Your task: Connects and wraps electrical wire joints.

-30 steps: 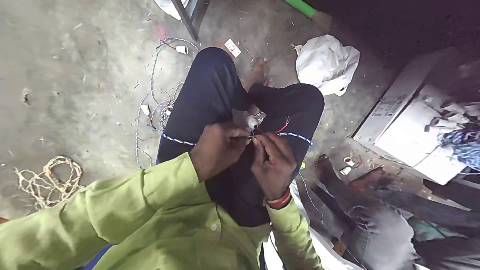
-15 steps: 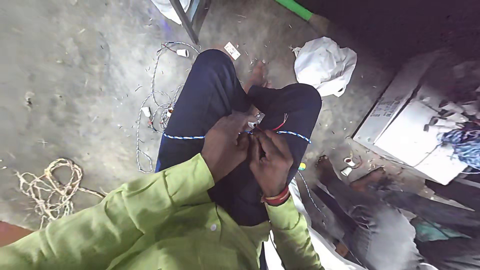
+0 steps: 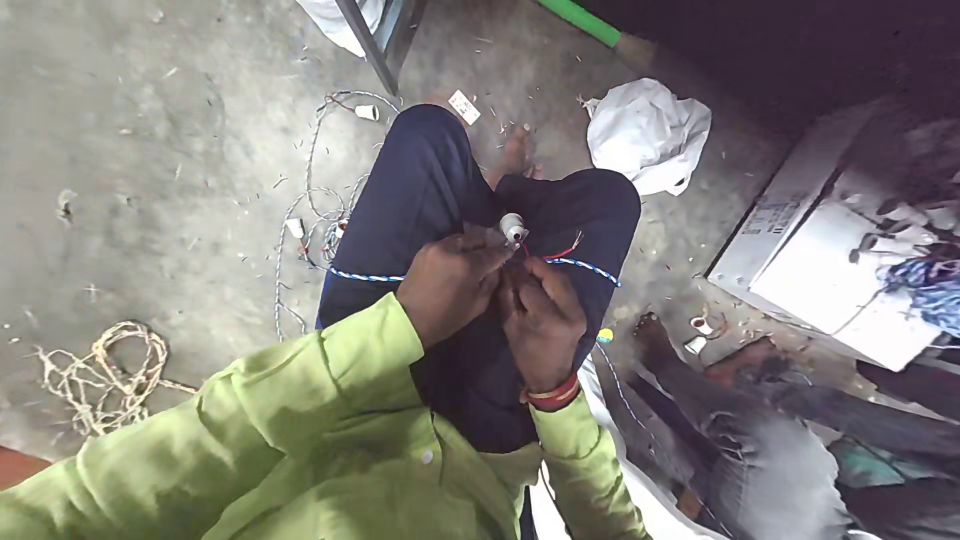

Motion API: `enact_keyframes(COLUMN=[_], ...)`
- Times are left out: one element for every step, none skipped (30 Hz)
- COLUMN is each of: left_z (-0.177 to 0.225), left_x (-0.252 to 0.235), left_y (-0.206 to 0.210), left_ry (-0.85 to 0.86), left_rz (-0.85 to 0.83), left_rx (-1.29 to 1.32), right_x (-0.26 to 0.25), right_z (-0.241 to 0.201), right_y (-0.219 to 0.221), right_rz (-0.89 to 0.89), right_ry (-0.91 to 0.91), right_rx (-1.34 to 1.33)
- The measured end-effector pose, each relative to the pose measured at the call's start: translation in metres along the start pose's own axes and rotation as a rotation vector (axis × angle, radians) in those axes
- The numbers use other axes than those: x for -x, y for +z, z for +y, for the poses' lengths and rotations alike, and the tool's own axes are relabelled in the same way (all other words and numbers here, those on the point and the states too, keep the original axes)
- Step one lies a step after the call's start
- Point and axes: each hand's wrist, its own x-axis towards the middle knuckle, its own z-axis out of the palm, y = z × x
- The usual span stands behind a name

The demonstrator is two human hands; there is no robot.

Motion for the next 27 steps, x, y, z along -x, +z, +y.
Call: enact_keyframes(left_z=[0.000, -0.001, -0.001, 0.000, 0.000, 0.000, -0.001, -0.002, -0.003, -0.003, -0.003, -0.003, -0.003, -0.003, -0.002, -0.001, -0.001, -0.003, -0.005, -0.008, -0.011, -0.016, -0.019, -0.021, -0.020, -0.019, -0.018], left_x=[0.000, 0.000, 0.000, 0.000, -0.001, -0.001, -0.001, -0.001, -0.002, -0.002, -0.002, -0.003, -0.004, -0.005, -0.006, -0.008, -0.009, -0.009, -0.011, -0.014, -0.018, -0.025, -0.030, -0.034, -0.037, -0.039, -0.040], left_y=[0.000, 0.000, 0.000, 0.000, -0.001, -0.001, -0.001, -0.001, -0.001, -0.001, -0.001, -0.002, -0.002, -0.003, -0.004, -0.005, -0.006, -0.007, -0.009, -0.013, -0.019, -0.025, -0.029, -0.032, -0.034, -0.036, -0.038], left_ry=[0.000, 0.000, 0.000, 0.000, 0.003, 0.009, 0.017, 0.026, 0.033, 0.035, 0.034, 0.030, 0.020, 0.005, -0.012, -0.032, -0.051, -0.068, -0.090, -0.140, -0.207, -0.305, -0.397, -0.485, -0.577, -0.660, -0.726], left_rz=[-0.004, -0.009, -0.013, -0.020, -0.024, -0.027, -0.026, -0.025, -0.031, -0.041, -0.054, -0.067, -0.081, -0.101, -0.117, -0.135, -0.157, -0.175, -0.200, -0.254, -0.331, -0.431, -0.502, -0.550, -0.583, -0.604, -0.611], left_rx=[-0.001, -0.004, -0.008, -0.014, -0.018, -0.020, -0.019, -0.017, -0.018, -0.019, -0.022, -0.027, -0.034, -0.035, -0.025, -0.002, 0.027, 0.061, 0.103, 0.156, 0.221, 0.298, 0.394, 0.483, 0.558, 0.612, 0.651], right_x=[0.000, 0.000, 0.000, 0.000, 0.000, 0.000, -0.001, -0.001, -0.002, -0.002, -0.002, -0.002, -0.002, -0.002, -0.002, -0.002, -0.002, -0.002, -0.002, -0.002, -0.003, -0.003, -0.003, -0.003, -0.003, -0.003, -0.004], right_z=[0.000, 0.000, 0.000, 0.000, 0.000, 0.000, 0.000, 0.000, 0.000, -0.001, 0.000, 0.000, -0.001, -0.001, -0.001, -0.001, -0.001, -0.001, -0.001, -0.001, -0.002, -0.002, -0.003, -0.003, -0.003, -0.003, -0.002], right_y=[0.000, 0.000, 0.000, -0.001, -0.002, -0.002, -0.002, -0.002, -0.002, -0.002, -0.002, -0.002, -0.002, -0.001, -0.001, -0.001, -0.002, -0.002, -0.002, -0.002, -0.002, -0.001, -0.001, -0.001, -0.001, -0.001, 0.000], right_rz=[-0.002, -0.006, -0.012, -0.019, -0.025, -0.031, -0.037, -0.045, -0.054, -0.058, -0.059, -0.056, -0.053, -0.052, -0.054, -0.060, -0.069, -0.083, -0.088, -0.087, -0.088, -0.091, -0.094, -0.093, -0.091, -0.086, -0.080], right_ry=[0.001, 0.001, 0.002, 0.004, 0.005, 0.005, 0.007, 0.012, 0.019, 0.022, 0.024, 0.024, 0.023, 0.023, 0.025, 0.031, 0.038, 0.049, 0.057, 0.062, 0.068, 0.073, 0.076, 0.076, 0.073, 0.071, 0.070], right_rx=[0.002, 0.003, 0.006, 0.008, 0.011, 0.010, 0.007, 0.004, 0.000, -0.002, -0.001, 0.002, 0.005, 0.008, 0.011, 0.012, 0.015, 0.015, 0.014, 0.014, 0.010, 0.003, -0.004, -0.011, -0.018, -0.028, -0.047])
